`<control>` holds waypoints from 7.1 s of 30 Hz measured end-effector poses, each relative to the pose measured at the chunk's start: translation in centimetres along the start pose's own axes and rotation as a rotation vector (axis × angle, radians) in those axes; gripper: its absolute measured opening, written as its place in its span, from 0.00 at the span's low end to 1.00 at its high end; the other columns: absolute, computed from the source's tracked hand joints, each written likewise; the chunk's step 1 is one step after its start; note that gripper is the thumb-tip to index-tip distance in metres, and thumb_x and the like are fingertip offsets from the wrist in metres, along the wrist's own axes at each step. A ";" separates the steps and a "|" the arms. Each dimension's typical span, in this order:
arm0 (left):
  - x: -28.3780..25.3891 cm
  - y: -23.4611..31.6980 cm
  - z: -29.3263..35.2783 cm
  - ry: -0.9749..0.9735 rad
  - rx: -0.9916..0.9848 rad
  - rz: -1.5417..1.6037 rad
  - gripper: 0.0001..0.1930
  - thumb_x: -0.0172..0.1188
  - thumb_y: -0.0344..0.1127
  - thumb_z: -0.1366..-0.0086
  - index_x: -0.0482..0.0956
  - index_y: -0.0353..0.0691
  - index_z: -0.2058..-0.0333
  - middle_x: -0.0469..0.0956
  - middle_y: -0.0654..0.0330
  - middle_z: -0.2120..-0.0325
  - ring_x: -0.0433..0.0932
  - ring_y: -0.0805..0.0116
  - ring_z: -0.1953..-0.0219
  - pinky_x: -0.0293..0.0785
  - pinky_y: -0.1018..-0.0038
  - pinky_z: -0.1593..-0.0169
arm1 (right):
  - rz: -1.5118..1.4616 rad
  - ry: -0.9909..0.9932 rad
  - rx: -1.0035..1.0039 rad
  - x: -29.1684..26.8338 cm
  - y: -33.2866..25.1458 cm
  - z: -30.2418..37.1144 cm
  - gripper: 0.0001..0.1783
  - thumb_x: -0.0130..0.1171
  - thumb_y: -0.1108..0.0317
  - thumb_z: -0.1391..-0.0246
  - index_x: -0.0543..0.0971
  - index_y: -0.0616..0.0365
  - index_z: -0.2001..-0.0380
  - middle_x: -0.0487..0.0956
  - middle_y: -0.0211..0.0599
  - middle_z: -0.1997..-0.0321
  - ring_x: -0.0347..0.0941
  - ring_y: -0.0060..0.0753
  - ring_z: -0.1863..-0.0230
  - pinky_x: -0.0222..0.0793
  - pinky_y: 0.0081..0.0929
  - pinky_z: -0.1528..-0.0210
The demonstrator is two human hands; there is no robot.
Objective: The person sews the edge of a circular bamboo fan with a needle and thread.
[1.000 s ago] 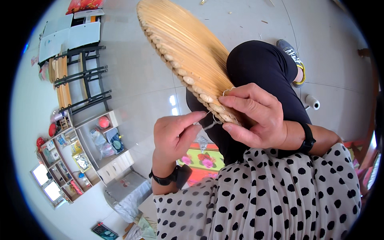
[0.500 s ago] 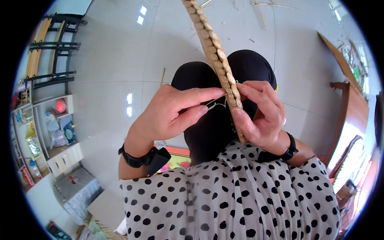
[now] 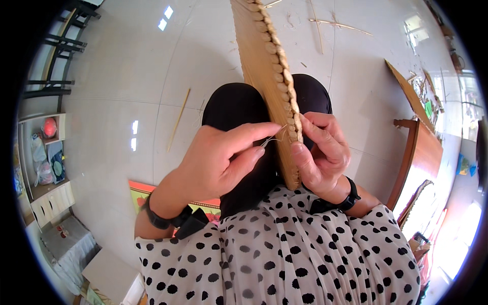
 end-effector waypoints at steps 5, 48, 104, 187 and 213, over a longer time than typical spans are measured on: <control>-0.2 0.4 0.8 0.141 -0.006 -0.117 0.12 0.60 0.21 0.40 0.82 0.34 0.57 0.81 0.59 0.80 0.75 0.74 0.82 0.66 0.80 0.76 | -0.127 0.009 0.043 0.7 0.3 0.0 0.21 0.69 0.77 0.55 0.82 0.71 0.55 0.78 0.44 0.58 0.77 0.29 0.65 0.73 0.20 0.64; 1.2 -0.3 -0.9 0.281 -0.090 0.088 0.07 0.60 0.16 0.40 0.79 0.31 0.64 0.73 0.62 0.75 0.69 0.78 0.76 0.63 0.82 0.73 | -0.190 0.078 0.013 0.1 1.2 -0.2 0.23 0.74 0.71 0.59 0.82 0.67 0.57 0.78 0.43 0.62 0.77 0.35 0.68 0.75 0.26 0.67; -0.1 2.2 -0.8 0.220 0.130 -0.237 0.12 0.59 0.18 0.42 0.82 0.33 0.59 0.69 0.60 0.82 0.66 0.70 0.84 0.60 0.76 0.79 | -0.124 0.079 0.053 0.4 1.1 0.4 0.20 0.67 0.79 0.56 0.81 0.72 0.56 0.78 0.47 0.61 0.77 0.30 0.67 0.75 0.22 0.63; 1.5 2.1 0.7 0.353 -0.382 -0.318 0.07 0.60 0.23 0.36 0.80 0.33 0.59 0.80 0.60 0.77 0.75 0.80 0.76 0.70 0.83 0.70 | -0.288 0.136 0.010 -0.4 2.2 0.1 0.23 0.74 0.71 0.58 0.82 0.67 0.56 0.77 0.40 0.63 0.76 0.34 0.67 0.74 0.26 0.66; 1.6 3.0 -1.5 0.305 -0.146 -0.221 0.05 0.59 0.21 0.36 0.75 0.35 0.63 0.75 0.61 0.81 0.74 0.75 0.83 0.66 0.80 0.77 | -0.236 0.092 0.133 -0.7 2.4 0.1 0.23 0.72 0.75 0.58 0.81 0.65 0.55 0.79 0.43 0.59 0.78 0.31 0.66 0.75 0.23 0.63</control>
Point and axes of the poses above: each hand's wrist, its own z-axis away from the middle knuckle, its own x-axis out of the palm, y = z × x, the point moved 6 cm from there along -z, towards the middle knuckle
